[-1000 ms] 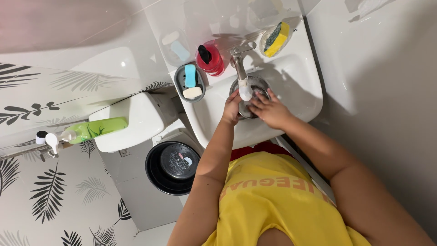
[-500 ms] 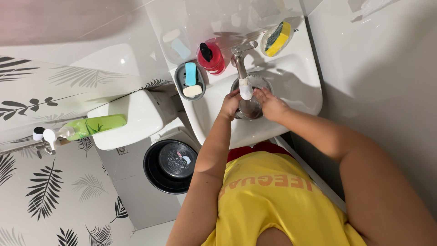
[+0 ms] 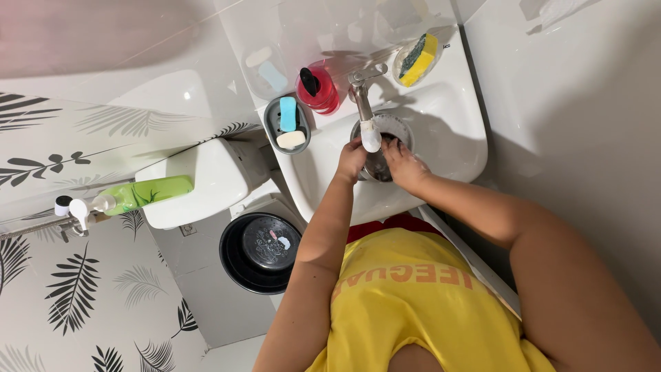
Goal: The person washes several small metal bowls and a lid in a bathroom sink using a yellow sponge and running water. They scrub each item, rinse it, and place it into a black basin on the floor. The person briefly walks to the kitchen and back while holding the sponge.
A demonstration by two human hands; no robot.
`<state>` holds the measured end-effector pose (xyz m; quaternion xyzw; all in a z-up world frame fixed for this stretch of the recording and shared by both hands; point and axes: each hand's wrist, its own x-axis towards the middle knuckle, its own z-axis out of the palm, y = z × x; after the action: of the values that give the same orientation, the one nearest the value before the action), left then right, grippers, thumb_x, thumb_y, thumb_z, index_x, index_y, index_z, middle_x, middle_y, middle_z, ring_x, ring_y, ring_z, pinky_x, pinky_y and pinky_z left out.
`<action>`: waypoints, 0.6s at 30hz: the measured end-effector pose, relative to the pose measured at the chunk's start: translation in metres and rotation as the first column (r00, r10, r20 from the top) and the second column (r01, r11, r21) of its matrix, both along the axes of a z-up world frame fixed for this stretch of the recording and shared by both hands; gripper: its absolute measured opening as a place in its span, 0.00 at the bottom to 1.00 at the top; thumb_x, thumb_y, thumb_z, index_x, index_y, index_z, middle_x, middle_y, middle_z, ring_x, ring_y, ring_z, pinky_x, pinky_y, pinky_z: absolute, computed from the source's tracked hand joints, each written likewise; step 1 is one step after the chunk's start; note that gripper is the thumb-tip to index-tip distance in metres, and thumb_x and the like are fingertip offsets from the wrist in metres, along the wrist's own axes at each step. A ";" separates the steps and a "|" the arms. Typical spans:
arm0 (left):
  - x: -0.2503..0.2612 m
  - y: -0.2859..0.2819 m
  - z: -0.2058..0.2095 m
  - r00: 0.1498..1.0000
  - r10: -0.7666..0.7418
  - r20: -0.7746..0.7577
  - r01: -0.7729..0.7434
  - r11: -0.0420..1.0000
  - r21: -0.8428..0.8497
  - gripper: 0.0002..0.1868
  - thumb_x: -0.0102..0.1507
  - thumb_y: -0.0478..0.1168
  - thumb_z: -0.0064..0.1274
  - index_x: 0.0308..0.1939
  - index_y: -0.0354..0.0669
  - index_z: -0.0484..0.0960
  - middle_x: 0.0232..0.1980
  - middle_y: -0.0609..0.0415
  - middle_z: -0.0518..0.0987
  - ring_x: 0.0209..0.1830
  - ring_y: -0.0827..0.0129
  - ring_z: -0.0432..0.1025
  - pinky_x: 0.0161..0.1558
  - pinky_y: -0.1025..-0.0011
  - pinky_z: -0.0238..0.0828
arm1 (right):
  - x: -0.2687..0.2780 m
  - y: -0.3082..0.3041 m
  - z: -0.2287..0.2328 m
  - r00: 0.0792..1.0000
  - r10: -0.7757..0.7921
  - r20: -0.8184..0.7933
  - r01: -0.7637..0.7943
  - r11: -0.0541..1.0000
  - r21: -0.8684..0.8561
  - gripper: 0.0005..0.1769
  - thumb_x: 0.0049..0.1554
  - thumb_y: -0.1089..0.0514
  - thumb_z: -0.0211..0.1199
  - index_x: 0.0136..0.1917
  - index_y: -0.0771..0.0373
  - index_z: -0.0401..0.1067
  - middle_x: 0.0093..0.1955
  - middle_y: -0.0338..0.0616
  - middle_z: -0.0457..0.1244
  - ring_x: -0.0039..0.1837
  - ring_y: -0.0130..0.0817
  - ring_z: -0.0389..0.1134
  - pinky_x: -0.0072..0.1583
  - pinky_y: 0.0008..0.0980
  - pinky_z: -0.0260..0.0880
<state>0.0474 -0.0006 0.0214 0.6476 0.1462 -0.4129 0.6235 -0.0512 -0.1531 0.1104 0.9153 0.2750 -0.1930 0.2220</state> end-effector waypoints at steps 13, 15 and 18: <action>0.000 -0.002 -0.009 1.000 0.008 -0.008 -0.008 1.000 -0.012 0.24 0.62 0.41 0.58 0.61 0.34 0.80 0.54 0.48 0.83 0.52 0.67 0.76 0.55 0.71 0.70 | -0.004 0.004 -0.023 0.999 -0.046 0.018 0.046 0.999 -0.020 0.32 0.60 0.54 0.48 0.67 0.85 0.64 0.74 0.77 0.51 0.71 0.67 0.55 0.71 0.50 0.57; 0.001 -0.005 -0.009 1.000 -0.006 -0.004 0.006 1.000 0.031 0.24 0.63 0.41 0.58 0.61 0.34 0.79 0.54 0.49 0.83 0.53 0.68 0.75 0.55 0.72 0.69 | -0.004 0.004 -0.024 0.998 -0.053 0.026 0.054 0.998 -0.023 0.32 0.60 0.54 0.48 0.67 0.85 0.64 0.74 0.77 0.51 0.70 0.66 0.56 0.71 0.50 0.57; 0.002 0.000 -0.008 1.000 0.011 -0.001 -0.011 0.999 -0.030 0.24 0.62 0.40 0.57 0.61 0.34 0.80 0.54 0.48 0.83 0.52 0.67 0.76 0.55 0.71 0.71 | -0.005 0.003 -0.027 0.995 -0.052 0.089 0.052 0.999 0.004 0.33 0.60 0.53 0.48 0.67 0.85 0.64 0.75 0.77 0.50 0.70 0.66 0.56 0.71 0.50 0.56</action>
<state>0.0491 -0.0005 0.0135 0.6372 0.1438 -0.4121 0.6352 -0.0561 -0.1503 0.0834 0.9300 0.2412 -0.1576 0.2283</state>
